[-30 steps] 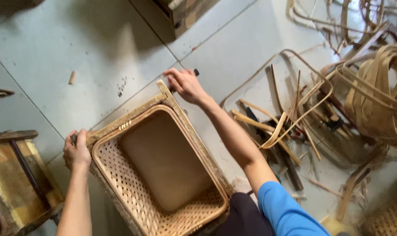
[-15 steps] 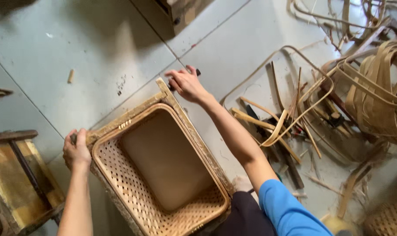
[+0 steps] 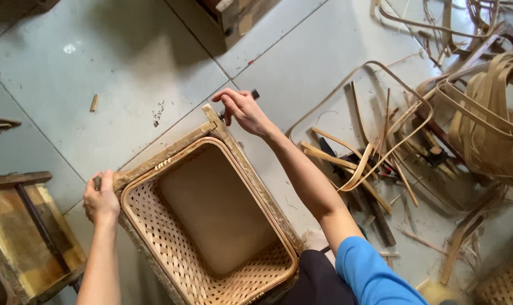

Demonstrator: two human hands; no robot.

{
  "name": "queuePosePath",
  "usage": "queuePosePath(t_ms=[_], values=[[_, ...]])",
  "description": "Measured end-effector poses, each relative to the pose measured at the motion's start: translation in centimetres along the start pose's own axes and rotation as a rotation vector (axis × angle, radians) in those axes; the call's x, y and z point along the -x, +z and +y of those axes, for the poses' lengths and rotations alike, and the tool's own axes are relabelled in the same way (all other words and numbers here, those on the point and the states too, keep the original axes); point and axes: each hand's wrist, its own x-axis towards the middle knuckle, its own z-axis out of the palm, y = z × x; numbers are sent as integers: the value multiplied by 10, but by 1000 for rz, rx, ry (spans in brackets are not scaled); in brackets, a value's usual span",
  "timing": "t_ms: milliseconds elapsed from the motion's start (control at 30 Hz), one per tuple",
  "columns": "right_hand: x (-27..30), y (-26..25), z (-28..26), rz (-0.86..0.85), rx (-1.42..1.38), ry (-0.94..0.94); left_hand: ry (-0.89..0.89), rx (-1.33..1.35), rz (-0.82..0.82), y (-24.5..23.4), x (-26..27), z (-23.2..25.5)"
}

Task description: The person uses a hammer to remove wooden slats from a woven basket placed in a wooden frame. They then adjust the basket and remove additional pieces by hand, leaving the basket empty of the internal slats.

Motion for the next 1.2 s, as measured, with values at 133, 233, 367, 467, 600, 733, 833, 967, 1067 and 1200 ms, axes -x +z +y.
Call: queuePosePath(t_ms=[133,233,367,467,600,733,833,967,1067,1200], values=[[13,8,-1,130,679,-393,-91,-48,-40,-2,2,-12],[13,3,-11,202,434,-246,6,-3,-5,3,-3,-13],[18,0,-10,136,534,-284,-50,36,-69,2,-2,-15],[11,-3,4,95,577,-297,-156,-5,-110,-2,-2,-5],[3,-15,35,-20,849,-522,-106,-1,-60,-6,7,2],[-10,-53,28,-184,1052,-384,-61,63,-83,-5,2,2],[-30,-54,-15,-279,1258,-33,58,230,-140,2,-7,-11],[-58,37,-74,-258,319,-812,99,353,-241,15,-20,-27],[-59,93,-96,-497,673,-618,72,386,-301,17,-25,-38],[-74,95,-108,-581,732,-592,113,448,-344,23,-43,-35]])
